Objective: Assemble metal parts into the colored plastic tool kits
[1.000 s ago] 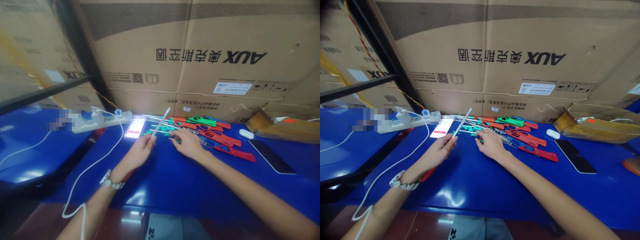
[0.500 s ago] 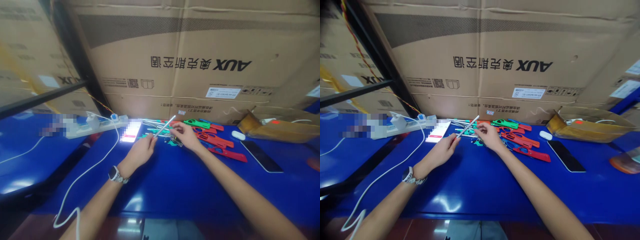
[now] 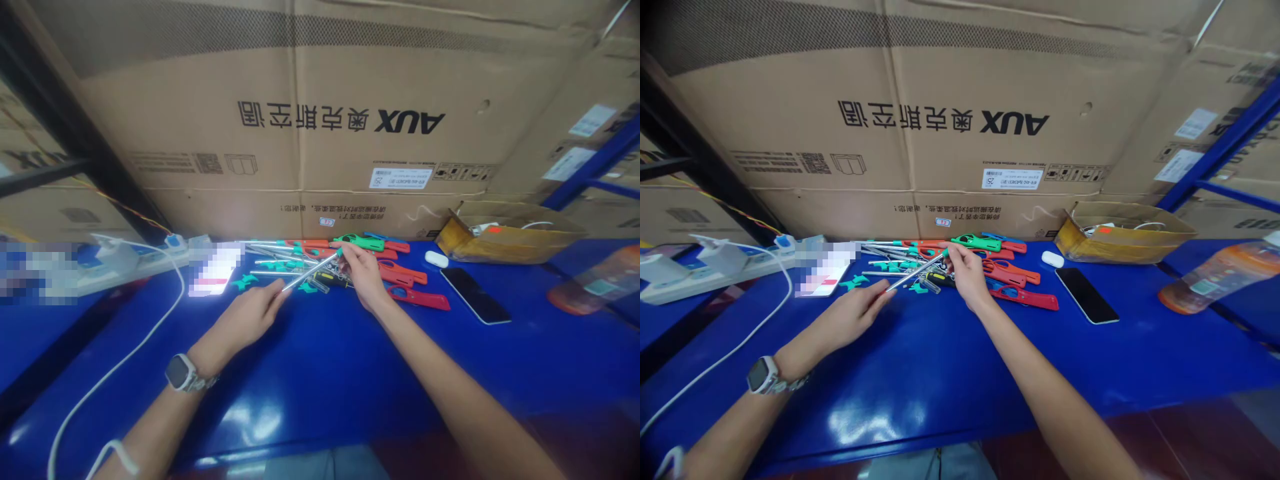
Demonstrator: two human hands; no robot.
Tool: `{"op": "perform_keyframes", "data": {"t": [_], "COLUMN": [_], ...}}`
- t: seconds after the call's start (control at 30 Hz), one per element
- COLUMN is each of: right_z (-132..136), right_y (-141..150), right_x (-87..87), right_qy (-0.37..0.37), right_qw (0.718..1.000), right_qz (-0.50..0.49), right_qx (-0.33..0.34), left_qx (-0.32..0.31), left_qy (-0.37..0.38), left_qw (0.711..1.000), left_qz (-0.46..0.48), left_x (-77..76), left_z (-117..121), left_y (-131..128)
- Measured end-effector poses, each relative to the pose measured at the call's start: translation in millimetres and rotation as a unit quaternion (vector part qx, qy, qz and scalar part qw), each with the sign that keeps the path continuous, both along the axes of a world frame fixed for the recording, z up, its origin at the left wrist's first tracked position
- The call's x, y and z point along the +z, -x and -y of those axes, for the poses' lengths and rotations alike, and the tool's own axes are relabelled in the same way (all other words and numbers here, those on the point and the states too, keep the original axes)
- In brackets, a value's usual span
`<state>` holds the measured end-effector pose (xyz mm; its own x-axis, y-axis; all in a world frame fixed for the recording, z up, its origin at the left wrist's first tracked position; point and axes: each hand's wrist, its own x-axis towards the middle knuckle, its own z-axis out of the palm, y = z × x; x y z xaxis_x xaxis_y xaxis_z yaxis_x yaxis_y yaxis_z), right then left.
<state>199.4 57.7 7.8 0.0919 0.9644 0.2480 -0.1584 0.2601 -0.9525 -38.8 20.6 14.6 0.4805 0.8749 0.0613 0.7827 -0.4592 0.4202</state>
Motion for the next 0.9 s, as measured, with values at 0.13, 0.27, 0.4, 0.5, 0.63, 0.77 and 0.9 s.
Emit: {"op": "perform_keyframes", "data": {"t": [0.13, 0.27, 0.4, 0.5, 0.63, 0.77, 0.9], "right_z": [6, 10, 9, 6, 3, 4, 12], "right_y": [4, 8, 10, 11, 7, 1, 13], "right_x": [-0.7, 1.4, 2.6, 1.6, 1.7, 4.6, 4.2], "right_qy": [-0.027, -0.061, -0.051, 0.002, 0.055, 0.067, 0.051], "right_qw": [0.995, 0.986, 0.992, 1.000, 0.996, 0.989, 0.985], "right_qz": [0.091, 0.150, 0.105, 0.022, -0.063, -0.096, -0.059], "right_qx": [-0.013, -0.039, -0.048, -0.020, 0.039, 0.093, 0.151], "left_qx": [0.009, 0.013, 0.014, 0.019, 0.021, 0.016, -0.003], "left_qy": [0.007, 0.011, 0.015, 0.010, 0.009, 0.008, 0.010], "left_qw": [1.000, 1.000, 0.999, 1.000, 0.999, 0.999, 0.998], "left_qz": [0.007, 0.024, 0.030, 0.021, 0.022, 0.031, 0.063], "left_x": [2.8, 5.4, 6.4, 5.5, 4.3, 5.8, 10.4], "left_z": [0, 0, 1, 2, 3, 5, 5], "left_y": [-4, -6, -9, -9, -8, -7, -13]}}
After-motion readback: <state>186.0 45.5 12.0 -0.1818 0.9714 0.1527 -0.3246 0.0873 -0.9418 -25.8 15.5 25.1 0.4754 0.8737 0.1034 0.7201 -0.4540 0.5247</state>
